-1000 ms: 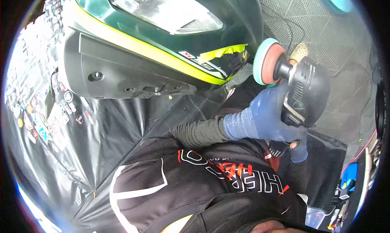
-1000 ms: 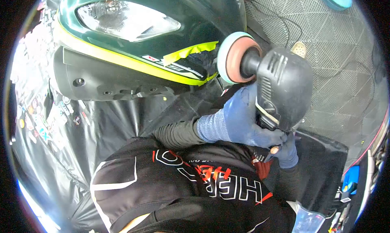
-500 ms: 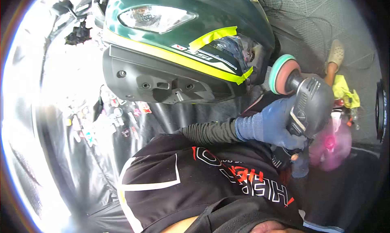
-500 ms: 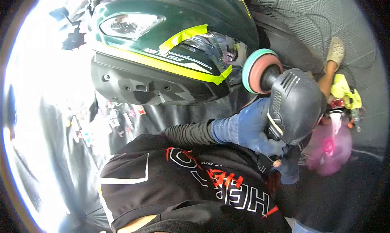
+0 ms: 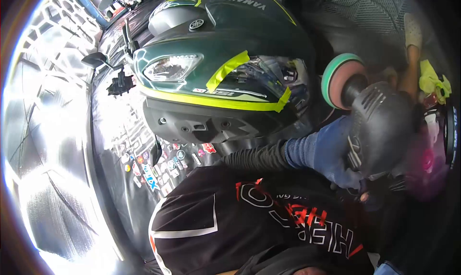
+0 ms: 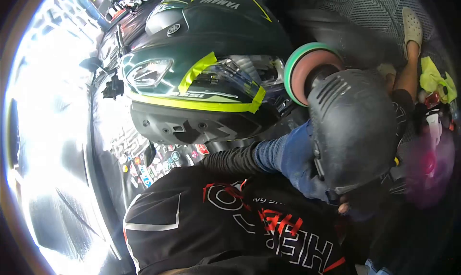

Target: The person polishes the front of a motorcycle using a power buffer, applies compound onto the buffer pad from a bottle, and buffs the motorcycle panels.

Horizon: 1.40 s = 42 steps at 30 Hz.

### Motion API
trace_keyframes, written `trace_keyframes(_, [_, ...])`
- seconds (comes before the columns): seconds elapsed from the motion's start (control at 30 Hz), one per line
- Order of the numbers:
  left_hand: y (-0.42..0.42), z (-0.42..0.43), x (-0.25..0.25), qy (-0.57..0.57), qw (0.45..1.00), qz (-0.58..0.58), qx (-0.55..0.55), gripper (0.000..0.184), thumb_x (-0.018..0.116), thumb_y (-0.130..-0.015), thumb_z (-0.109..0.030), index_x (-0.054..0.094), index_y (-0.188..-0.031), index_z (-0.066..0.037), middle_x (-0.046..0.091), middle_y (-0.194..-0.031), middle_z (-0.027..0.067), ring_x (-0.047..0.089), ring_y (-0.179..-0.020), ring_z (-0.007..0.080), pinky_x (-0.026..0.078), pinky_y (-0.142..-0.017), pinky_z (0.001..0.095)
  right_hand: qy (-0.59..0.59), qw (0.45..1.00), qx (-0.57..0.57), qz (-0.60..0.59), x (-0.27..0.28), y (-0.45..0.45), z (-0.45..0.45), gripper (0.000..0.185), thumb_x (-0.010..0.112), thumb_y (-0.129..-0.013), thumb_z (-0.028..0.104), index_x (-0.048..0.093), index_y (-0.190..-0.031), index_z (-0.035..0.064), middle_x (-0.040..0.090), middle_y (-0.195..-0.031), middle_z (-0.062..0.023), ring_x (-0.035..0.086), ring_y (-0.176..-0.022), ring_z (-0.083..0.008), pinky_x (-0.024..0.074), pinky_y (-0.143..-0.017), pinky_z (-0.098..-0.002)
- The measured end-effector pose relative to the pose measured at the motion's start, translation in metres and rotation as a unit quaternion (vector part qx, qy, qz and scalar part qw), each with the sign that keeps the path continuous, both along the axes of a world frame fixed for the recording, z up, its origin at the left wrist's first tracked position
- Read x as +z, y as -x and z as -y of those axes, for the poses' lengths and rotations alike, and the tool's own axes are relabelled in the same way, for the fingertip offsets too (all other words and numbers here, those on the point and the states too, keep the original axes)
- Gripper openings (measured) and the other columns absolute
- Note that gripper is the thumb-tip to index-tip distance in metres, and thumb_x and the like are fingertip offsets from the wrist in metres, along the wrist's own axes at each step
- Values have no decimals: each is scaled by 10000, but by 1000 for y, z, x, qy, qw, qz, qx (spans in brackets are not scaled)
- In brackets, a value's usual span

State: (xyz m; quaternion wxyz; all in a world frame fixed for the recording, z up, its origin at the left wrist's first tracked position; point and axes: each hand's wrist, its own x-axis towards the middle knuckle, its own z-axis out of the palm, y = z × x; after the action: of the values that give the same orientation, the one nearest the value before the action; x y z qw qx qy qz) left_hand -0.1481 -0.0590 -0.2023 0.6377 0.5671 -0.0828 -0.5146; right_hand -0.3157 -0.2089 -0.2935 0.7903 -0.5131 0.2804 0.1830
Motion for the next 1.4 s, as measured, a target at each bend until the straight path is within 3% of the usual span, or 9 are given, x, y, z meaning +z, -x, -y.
trace_keyframes(0.17, [-20,-8,14,-1,994,113,-5,519,811,-755,-281,625,-1188,-62,641,-1172,92,617,-1079,239,470,-955,387,42,997,54,48,-11,-58,21,833,850,-697,496,509,-1263,-11,621,-1120,-138,615,-1055,-259,488,-914,-389])
trace_keyframes(0.6, [-54,-3,23,-110,973,175,101,523,815,-768,-324,639,-1200,-87,632,-1210,88,600,-1119,284,422,-1014,434,78,976,166,113,-39,-168,63,767,832,-725,474,522,-1235,-8,609,-1101,-133,614,-1022,-264,489,-887,-390])
trace_keyframes(0.7, [-68,0,18,-153,968,154,124,459,845,-741,-267,683,-1135,-96,672,-1145,85,645,-1059,248,510,-886,378,62,978,166,107,-48,-164,67,752,828,-731,469,524,-1228,-7,607,-1096,-132,614,-1015,-266,490,-881,-390])
trace_keyframes(0.77, [-66,-1,7,-141,965,207,78,670,878,-698,-383,620,-1234,-74,617,-1250,101,589,-1153,286,415,-1031,437,49,980,166,95,-50,-156,67,742,825,-735,465,526,-1224,-7,605,-1093,-131,614,-1010,-267,490,-877,-390])
trace_keyframes(0.9, [-57,-1,-7,-191,959,200,57,748,904,-659,-385,597,-1261,-63,615,-1257,104,585,-1164,276,416,-1039,436,9,977,200,78,-29,-134,55,722,820,-744,458,530,-1215,-6,601,-1087,-129,614,-1000,-268,490,-869,-390])
trace_keyframes(1.1, [-62,0,-8,-208,960,128,136,832,921,-635,-405,567,-1305,-62,582,-1309,114,564,-1195,270,403,-1059,434,0,964,247,104,-5,-148,43,692,811,-757,448,536,-1202,-4,596,-1079,-127,614,-985,-271,491,-857,-390])
trace_keyframes(1.17, [-70,-9,-6,-222,915,337,13,853,917,-642,-426,555,-1323,-63,566,-1332,117,530,-1240,274,379,-1080,442,0,956,265,128,6,-161,40,682,809,-761,444,537,-1198,-4,594,-1076,-126,614,-980,-272,491,-852,-391])
trace_keyframes(1.3, [-69,-26,6,-237,870,433,-11,859,903,-661,-459,545,-1343,-78,574,-1308,111,512,-1252,280,368,-1088,450,-49,928,352,115,40,-224,33,690,830,-727,367,530,-1203,-32,597,-1081,-147,626,-949,-263,515,-802,-365])
trace_keyframes(1.4, [-70,-37,19,-210,894,396,19,839,910,-660,-445,555,-1327,-80,578,-1296,110,535,-1220,267,388,-1072,437,-109,937,316,99,55,-251,25,718,884,-639,306,597,-1231,19,694,-1062,-126,697,-947,-233,544,-838,-335])
